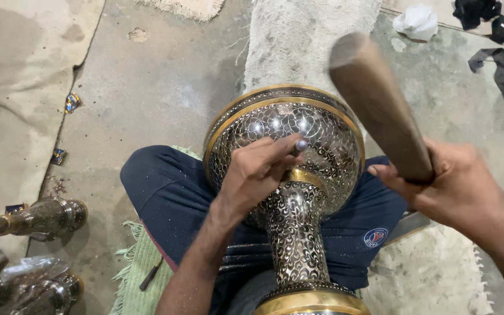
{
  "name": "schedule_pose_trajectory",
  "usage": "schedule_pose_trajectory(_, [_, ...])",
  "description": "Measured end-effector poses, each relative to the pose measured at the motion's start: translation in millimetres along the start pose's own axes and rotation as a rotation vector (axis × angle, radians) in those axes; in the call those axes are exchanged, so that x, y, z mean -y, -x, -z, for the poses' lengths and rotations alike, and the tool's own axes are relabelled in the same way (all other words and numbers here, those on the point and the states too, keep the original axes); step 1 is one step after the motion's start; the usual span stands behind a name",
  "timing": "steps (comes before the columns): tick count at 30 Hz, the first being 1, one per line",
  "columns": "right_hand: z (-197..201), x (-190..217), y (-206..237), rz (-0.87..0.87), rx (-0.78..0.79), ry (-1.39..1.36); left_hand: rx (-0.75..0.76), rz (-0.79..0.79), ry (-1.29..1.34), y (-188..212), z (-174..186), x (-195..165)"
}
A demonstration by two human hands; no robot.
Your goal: The person sits cross-legged on the floor with a large engraved brass vase between their legs. They hold a small steel punch against the vase's patterned surface with one hand and strike it repeatedly with a wooden mallet held in the other hand, chasing the decorative design, briefly switching tools near the end before resuming hammering.
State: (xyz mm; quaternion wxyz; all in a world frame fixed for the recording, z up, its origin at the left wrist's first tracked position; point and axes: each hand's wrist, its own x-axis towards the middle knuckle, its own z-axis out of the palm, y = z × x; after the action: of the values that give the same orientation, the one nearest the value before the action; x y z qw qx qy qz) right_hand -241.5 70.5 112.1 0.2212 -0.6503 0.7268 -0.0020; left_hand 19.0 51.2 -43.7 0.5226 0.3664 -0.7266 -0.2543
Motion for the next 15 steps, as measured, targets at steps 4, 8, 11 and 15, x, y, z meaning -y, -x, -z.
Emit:
schedule_pose_trajectory(4, [-1.5, -0.5, 1.2, 0.119, -0.008, 0.501, -0.001, -0.036, 0.029, -0.5, 5.4, -0.5])
schedule_pose_trajectory(8, [-0.3, 7.9, 3.1, 0.093, -0.022, 0.394, 0.022, -0.005, 0.027, 3.2, 5.0, 3.2])
schedule_pose_trajectory(11, [2.3, 12.6, 4.3, 0.005, 0.026, 0.333, 0.007, -0.058, 0.004, 4.5, -2.4, 9.0])
schedule_pose_trajectory(15, [1.3, 15.8, 4.4, 0.167, -0.02, 0.35, 0.038, -0.071, -0.008, 4.4, -7.2, 19.0])
